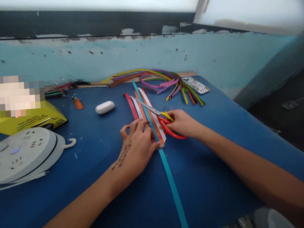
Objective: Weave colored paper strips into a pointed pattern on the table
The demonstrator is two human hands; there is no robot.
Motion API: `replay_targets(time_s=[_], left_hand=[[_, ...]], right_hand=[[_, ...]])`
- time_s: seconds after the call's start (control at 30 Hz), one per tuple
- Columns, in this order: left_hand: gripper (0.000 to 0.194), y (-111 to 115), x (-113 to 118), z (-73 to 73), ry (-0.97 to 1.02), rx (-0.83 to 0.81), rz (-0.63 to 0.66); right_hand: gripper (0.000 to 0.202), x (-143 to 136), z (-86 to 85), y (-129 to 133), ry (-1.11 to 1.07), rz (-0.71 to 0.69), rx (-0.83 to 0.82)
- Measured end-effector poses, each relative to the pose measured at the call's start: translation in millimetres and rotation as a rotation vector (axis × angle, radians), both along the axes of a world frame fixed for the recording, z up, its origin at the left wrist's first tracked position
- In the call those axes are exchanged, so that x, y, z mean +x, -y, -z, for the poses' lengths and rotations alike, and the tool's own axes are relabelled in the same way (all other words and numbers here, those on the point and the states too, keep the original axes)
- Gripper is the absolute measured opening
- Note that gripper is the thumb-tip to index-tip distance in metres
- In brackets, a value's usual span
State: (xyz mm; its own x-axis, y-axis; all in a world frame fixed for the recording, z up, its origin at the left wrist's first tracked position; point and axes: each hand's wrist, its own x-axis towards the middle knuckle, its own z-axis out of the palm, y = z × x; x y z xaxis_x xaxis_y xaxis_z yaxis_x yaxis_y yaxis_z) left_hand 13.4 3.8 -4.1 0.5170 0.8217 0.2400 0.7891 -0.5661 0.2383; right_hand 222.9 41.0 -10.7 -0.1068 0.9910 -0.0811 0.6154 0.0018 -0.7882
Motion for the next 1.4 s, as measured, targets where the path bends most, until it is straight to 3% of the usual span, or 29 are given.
replay_targets(time_s=[0.1, 0.3, 0.63, 1.0, 1.27, 1.4], left_hand=[[0.026, -0.7, -0.4, 0.9, 0.012, 0.008, 0.064], [0.049, -7.5, -3.5, 1.0, -0.042, -0.091, 0.257], [0.051, -12.7, -9.0, 12.7, -0.101, -0.078, 0.279], [0.057, -14.9, -10.4, 6.3, -0.137, -0.076, 0.312], [0.061, -16.8, -12.4, 1.0, -0.131, -0.171, 0.362], [0.055, -18.6, -19.0, -2.2, -0.124, -0.244, 0.413]], right_hand=[[0.012, 0.8, -0.8, 0.0, 0.022, -0.012, -0.001], [0.010, 3.5, -5.0, 1.2, 0.089, -0.028, -0.021], [0.011, 4.6, -11.6, 4.6, 0.124, -0.063, -0.022], [0.009, 5.7, -10.0, 1.8, 0.012, -0.116, 0.002], [0.010, 12.9, -13.7, 0.4, 0.132, -0.205, -0.001], [0.014, 10.0, -18.1, 4.9, 0.277, -0.186, 0.052]])
